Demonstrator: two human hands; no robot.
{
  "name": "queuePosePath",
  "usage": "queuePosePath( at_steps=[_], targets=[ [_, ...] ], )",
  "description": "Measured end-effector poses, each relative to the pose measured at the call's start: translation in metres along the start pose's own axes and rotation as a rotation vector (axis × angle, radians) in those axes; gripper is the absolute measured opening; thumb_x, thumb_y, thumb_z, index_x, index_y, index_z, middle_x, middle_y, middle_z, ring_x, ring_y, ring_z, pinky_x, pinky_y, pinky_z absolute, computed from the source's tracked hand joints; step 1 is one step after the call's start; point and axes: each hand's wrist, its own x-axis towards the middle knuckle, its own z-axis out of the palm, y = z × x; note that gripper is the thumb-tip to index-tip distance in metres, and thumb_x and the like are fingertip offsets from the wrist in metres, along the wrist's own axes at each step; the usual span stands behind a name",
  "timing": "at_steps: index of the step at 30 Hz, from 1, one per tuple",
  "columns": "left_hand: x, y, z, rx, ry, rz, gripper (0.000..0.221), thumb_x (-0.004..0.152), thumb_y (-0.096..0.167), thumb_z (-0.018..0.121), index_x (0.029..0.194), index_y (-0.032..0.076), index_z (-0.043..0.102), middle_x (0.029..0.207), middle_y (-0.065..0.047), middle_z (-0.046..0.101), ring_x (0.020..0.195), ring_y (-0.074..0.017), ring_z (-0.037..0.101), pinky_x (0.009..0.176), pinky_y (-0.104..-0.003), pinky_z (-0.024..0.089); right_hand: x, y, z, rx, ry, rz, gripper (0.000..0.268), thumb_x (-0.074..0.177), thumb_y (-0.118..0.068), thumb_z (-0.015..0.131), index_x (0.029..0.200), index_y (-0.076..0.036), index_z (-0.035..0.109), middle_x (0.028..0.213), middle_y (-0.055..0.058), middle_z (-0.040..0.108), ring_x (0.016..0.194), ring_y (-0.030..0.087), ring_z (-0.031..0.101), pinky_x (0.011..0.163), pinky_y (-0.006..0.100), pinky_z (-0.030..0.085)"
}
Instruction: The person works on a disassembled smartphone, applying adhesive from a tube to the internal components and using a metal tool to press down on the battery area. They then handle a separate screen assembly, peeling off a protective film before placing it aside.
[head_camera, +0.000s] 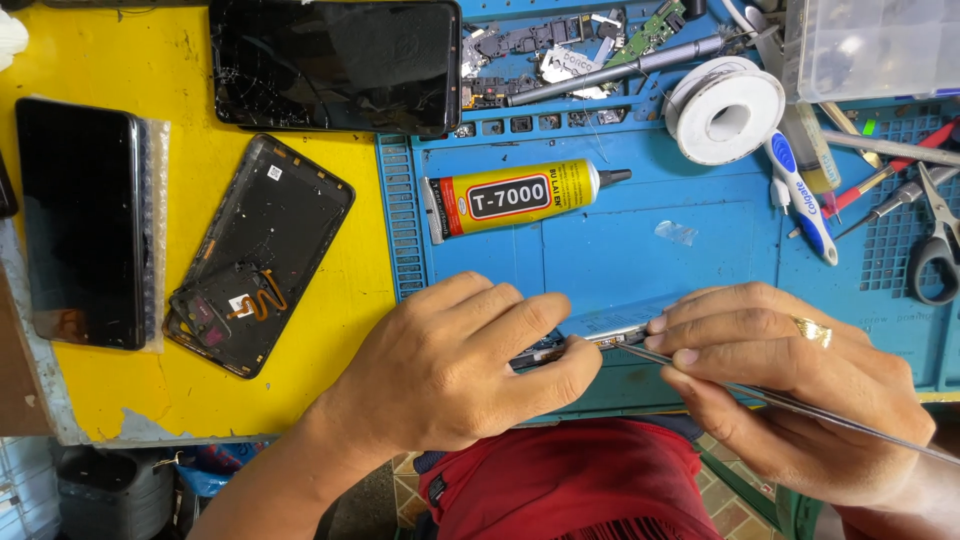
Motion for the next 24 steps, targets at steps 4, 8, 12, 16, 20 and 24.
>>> queuePosePath(
  at_steps=[4, 8, 12, 16, 20, 24],
  targets=[
    [-0.002, 0.001, 0.003, -0.042, 0.026, -0.021, 0.012, 0.105, 0.001, 0.063, 0.097, 0.011, 0.063, 0.093, -0.012, 0.06, 0.061, -0.0223, 0.046, 0.056, -0.035, 0.037, 0.002, 0.0, 0.0, -0.01, -0.001, -0.009, 0.01, 0.082, -0.001, 0.069, 0.089, 0.002, 0.064, 0.084, 0.015, 0.075, 0.082, 0.027, 0.081, 0.079, 0.031, 0.07],
    [-0.008, 0.001, 0.008, -0.09, 0.034, -0.033, 0.006, 0.105, 0.002, 0.065, 0.104, 0.007, 0.063, 0.095, -0.011, 0.062, 0.064, -0.0226, 0.052, 0.058, -0.036, 0.042, 0.001, 0.001, 0.0, -0.012, -0.002, -0.011, 0.011, 0.082, -0.001, 0.07, 0.09, 0.001, 0.064, 0.085, 0.015, 0.076, 0.083, 0.026, 0.081, 0.08, 0.031, 0.07],
    [-0.013, 0.001, 0.012, -0.122, 0.07, -0.06, 0.008, 0.103, 0.003, 0.068, 0.11, 0.008, 0.067, 0.094, -0.01, 0.066, 0.064, -0.0226, 0.053, 0.057, -0.036, 0.04, 0.001, 0.002, 0.0, -0.005, -0.005, -0.005, 0.01, 0.083, -0.001, 0.069, 0.09, 0.002, 0.064, 0.085, 0.015, 0.075, 0.083, 0.027, 0.081, 0.079, 0.032, 0.07],
    [-0.017, 0.005, 0.016, -0.154, 0.088, -0.093, 0.011, 0.101, 0.002, 0.069, 0.111, 0.007, 0.069, 0.094, -0.011, 0.067, 0.068, -0.0244, 0.059, 0.059, -0.037, 0.044, 0.002, 0.001, 0.002, 0.003, 0.021, 0.011, 0.008, 0.082, 0.001, 0.068, 0.088, 0.003, 0.063, 0.083, 0.017, 0.074, 0.082, 0.028, 0.081, 0.078, 0.032, 0.07],
    [-0.019, 0.007, 0.018, -0.138, 0.109, -0.092, 0.014, 0.102, 0.006, 0.077, 0.113, 0.006, 0.068, 0.092, -0.01, 0.067, 0.069, -0.0227, 0.062, 0.06, -0.036, 0.048, 0.001, 0.001, 0.003, 0.021, 0.033, -0.002, 0.009, 0.082, 0.001, 0.068, 0.088, 0.004, 0.063, 0.082, 0.017, 0.073, 0.081, 0.029, 0.08, 0.078, 0.033, 0.07],
    [-0.02, 0.01, 0.018, -0.135, 0.123, -0.084, 0.012, 0.103, 0.004, 0.076, 0.113, 0.005, 0.07, 0.09, -0.011, 0.068, 0.069, -0.0224, 0.063, 0.059, -0.036, 0.048, -0.002, 0.0, 0.003, 0.025, 0.036, -0.01, 0.008, 0.083, 0.001, 0.068, 0.088, 0.004, 0.063, 0.082, 0.017, 0.073, 0.081, 0.029, 0.08, 0.077, 0.032, 0.069]
  ],
)
